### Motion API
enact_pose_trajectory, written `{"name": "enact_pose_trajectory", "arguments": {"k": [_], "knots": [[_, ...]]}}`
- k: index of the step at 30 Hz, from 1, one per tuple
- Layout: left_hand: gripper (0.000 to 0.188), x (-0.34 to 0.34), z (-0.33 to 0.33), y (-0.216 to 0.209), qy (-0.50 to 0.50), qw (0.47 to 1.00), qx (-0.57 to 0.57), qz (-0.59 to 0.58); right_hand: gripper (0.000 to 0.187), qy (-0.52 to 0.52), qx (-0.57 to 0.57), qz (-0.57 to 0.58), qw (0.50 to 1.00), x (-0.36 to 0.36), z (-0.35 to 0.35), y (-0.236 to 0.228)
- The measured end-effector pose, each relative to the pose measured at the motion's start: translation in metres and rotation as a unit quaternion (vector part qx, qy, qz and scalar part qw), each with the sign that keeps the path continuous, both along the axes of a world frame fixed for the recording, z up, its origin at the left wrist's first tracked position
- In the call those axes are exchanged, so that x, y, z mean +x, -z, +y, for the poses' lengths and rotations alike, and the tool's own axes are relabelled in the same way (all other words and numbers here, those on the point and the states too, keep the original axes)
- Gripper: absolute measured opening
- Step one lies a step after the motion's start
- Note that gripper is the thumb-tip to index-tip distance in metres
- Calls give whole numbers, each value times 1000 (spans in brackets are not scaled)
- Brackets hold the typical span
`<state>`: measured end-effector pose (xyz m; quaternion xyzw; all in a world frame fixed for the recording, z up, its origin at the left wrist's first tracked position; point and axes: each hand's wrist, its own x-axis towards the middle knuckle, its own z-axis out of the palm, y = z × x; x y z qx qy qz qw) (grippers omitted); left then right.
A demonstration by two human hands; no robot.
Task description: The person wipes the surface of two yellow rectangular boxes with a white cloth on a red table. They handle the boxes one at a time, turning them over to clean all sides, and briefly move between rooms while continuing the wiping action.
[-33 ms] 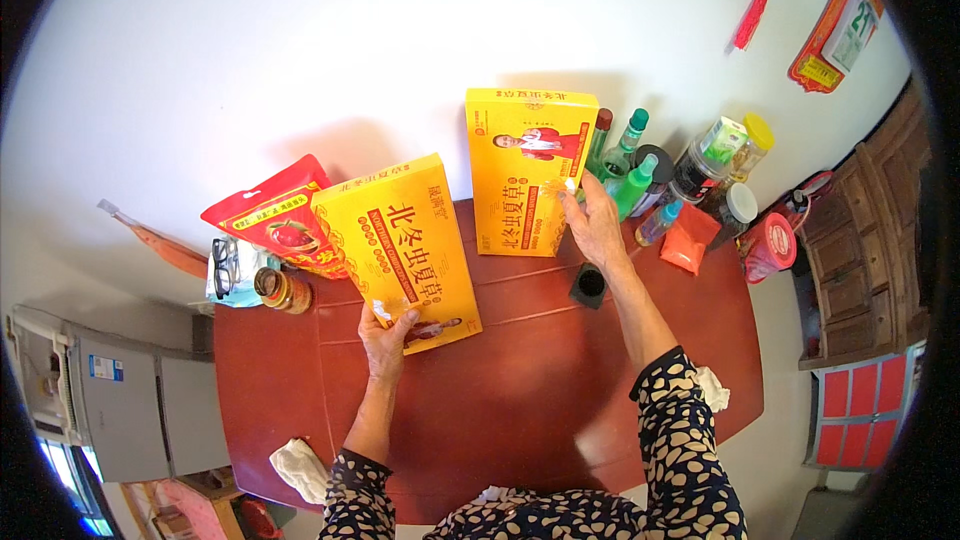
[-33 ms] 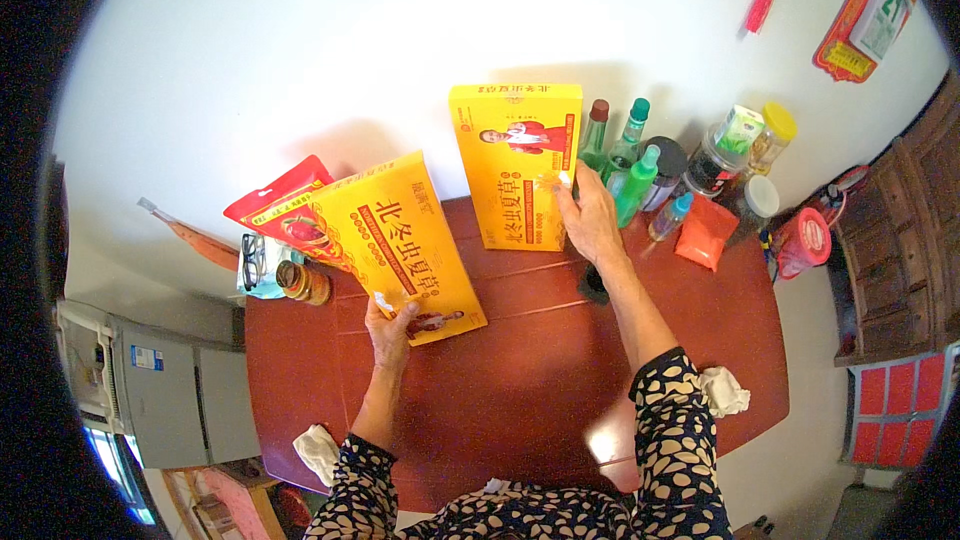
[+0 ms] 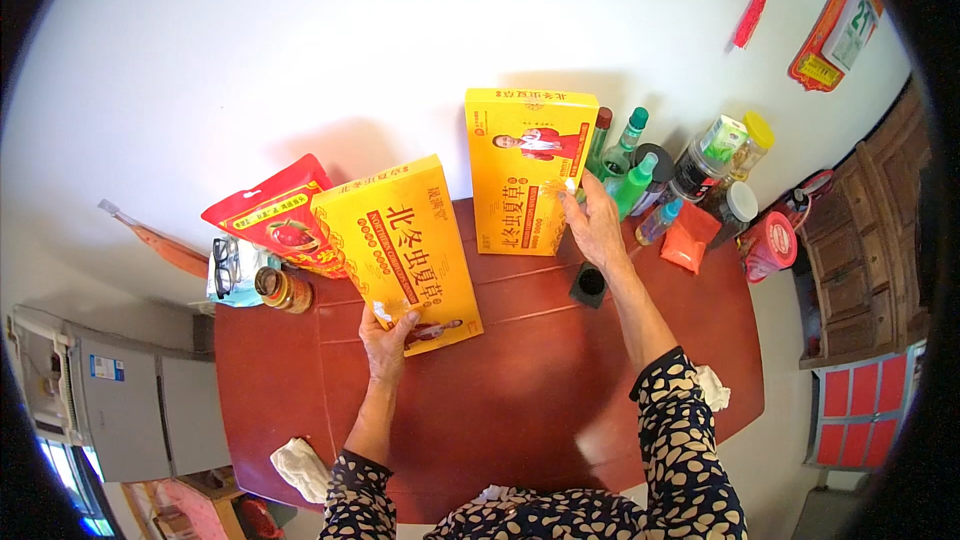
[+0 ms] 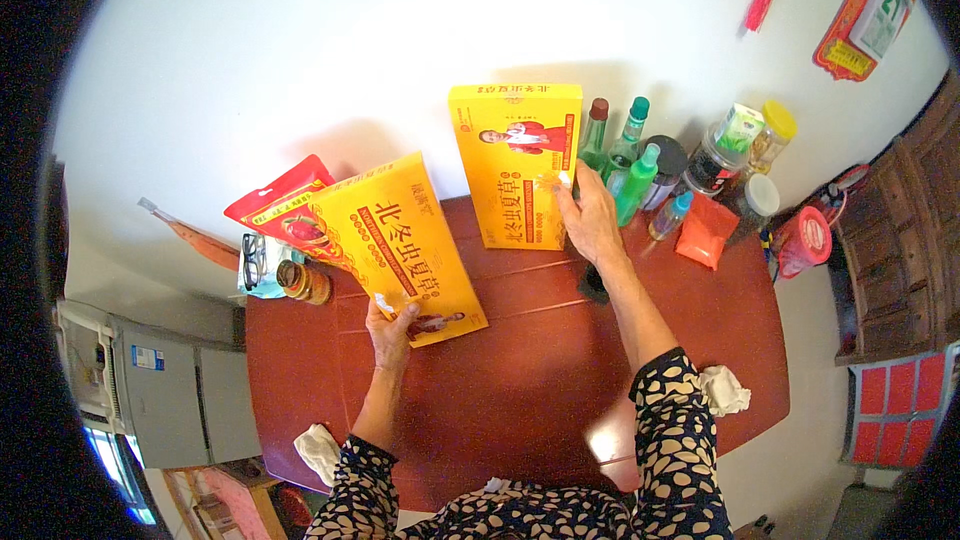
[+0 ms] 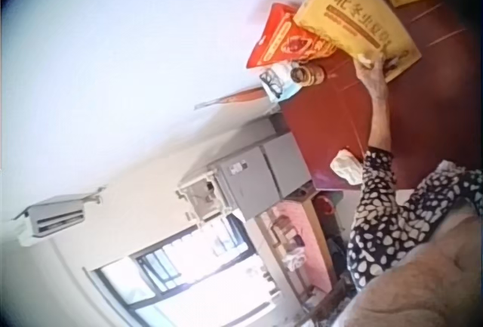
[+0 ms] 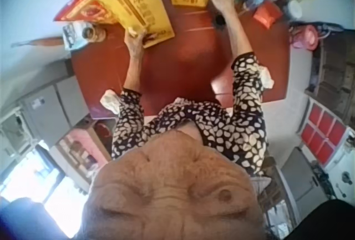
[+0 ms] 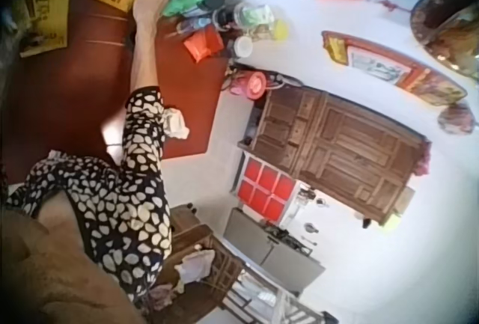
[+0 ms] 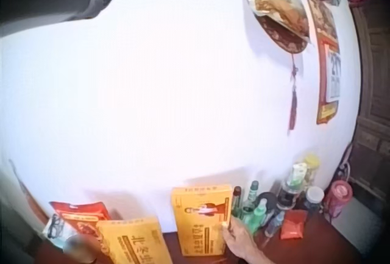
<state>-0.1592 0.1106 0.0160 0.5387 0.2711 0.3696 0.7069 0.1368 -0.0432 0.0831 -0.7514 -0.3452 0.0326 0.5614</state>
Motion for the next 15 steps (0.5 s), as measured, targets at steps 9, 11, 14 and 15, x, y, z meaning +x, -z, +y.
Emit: {"name": "enact_pose_trajectory", "arguments": {"k": [9,11,14,15], "knots": [[38,-11,-28,-4,-6,996,-86,-5,51,29,-8,6,1000,-4,-3,28],[38,-13,-31,-2,-3,996,-91,-4,53,32,-10,-14,999,-5,-1,29],[37,-14,-39,-3,0,995,-99,-9,56,56,-17,-42,997,-6,0,35],[37,-15,-41,-1,-1,995,-100,-9,56,69,-21,-51,996,-7,-1,35]]}}
